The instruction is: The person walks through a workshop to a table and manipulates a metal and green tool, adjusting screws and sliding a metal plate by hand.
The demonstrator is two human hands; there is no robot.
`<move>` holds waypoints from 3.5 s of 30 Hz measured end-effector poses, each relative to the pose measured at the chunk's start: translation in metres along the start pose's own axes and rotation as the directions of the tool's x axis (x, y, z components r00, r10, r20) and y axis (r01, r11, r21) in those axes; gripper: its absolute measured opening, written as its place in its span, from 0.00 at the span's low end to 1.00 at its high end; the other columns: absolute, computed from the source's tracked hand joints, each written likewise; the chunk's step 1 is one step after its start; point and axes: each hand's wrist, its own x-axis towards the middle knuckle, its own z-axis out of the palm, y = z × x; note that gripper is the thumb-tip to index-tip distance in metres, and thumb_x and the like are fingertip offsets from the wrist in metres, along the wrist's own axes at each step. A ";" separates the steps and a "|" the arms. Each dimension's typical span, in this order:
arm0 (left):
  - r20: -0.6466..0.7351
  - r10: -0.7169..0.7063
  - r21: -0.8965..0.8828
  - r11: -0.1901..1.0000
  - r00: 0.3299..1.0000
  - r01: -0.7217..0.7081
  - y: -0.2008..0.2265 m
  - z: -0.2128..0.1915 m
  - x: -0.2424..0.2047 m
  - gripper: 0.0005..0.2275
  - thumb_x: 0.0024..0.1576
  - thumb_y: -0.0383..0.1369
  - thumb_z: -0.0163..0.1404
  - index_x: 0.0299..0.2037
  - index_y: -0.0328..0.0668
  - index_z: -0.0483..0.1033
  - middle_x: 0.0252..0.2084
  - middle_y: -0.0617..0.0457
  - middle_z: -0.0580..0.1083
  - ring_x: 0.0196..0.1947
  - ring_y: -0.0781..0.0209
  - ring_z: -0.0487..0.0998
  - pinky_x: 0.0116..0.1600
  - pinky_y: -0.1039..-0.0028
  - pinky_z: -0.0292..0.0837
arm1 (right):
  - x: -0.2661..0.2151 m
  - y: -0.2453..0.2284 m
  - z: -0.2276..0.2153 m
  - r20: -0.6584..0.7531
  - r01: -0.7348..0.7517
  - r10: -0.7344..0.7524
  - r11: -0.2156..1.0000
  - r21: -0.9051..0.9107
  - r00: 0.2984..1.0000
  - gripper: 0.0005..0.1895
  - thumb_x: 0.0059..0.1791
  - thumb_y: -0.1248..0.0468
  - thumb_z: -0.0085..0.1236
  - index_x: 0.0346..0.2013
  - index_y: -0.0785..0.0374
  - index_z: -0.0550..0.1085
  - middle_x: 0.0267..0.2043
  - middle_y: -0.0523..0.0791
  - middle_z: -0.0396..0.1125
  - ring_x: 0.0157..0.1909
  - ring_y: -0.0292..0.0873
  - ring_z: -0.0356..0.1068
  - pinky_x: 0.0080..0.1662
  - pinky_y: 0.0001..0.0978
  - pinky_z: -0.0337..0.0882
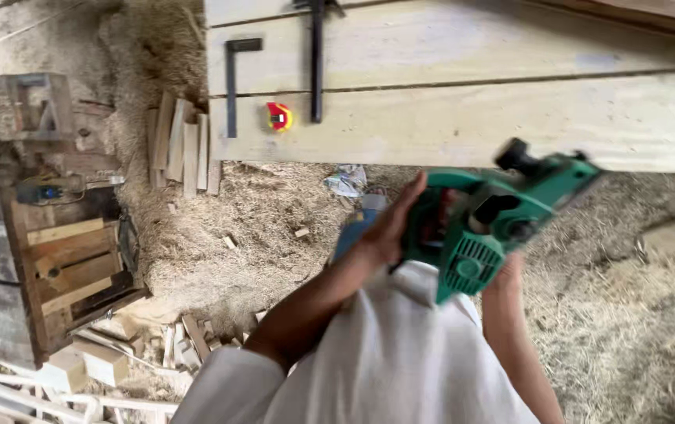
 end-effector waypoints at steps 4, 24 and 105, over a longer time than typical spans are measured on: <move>-0.008 0.013 0.218 0.976 1.000 -0.011 -0.010 -0.026 0.018 0.34 0.64 0.64 0.35 0.50 0.39 0.79 0.37 0.56 0.77 0.35 0.69 0.77 0.38 0.77 0.73 | -0.009 -0.005 0.012 -0.053 0.124 -0.129 0.988 -0.092 0.990 0.44 0.51 0.32 0.50 0.71 0.59 0.65 0.66 0.48 0.68 0.64 0.49 0.71 0.62 0.47 0.76; -0.278 0.539 0.828 0.554 0.795 -0.086 0.011 -0.196 0.016 0.32 0.63 0.59 0.39 0.58 0.34 0.72 0.45 0.40 0.77 0.47 0.48 0.78 0.53 0.64 0.71 | 0.081 0.121 -0.002 -0.385 -0.132 -0.242 0.673 -0.728 0.891 0.16 0.57 0.53 0.59 0.43 0.65 0.71 0.37 0.39 0.68 0.38 0.30 0.64 0.38 0.22 0.66; -0.156 0.426 0.961 0.273 0.891 0.038 0.094 -0.101 0.082 0.37 0.52 0.45 0.60 0.68 0.27 0.62 0.51 0.35 0.79 0.47 0.50 0.83 0.55 0.63 0.76 | 0.134 0.024 0.083 -0.161 -0.145 0.027 -0.303 -0.942 0.987 0.13 0.59 0.56 0.43 0.47 0.64 0.62 0.28 0.53 0.71 0.27 0.52 0.73 0.30 0.48 0.70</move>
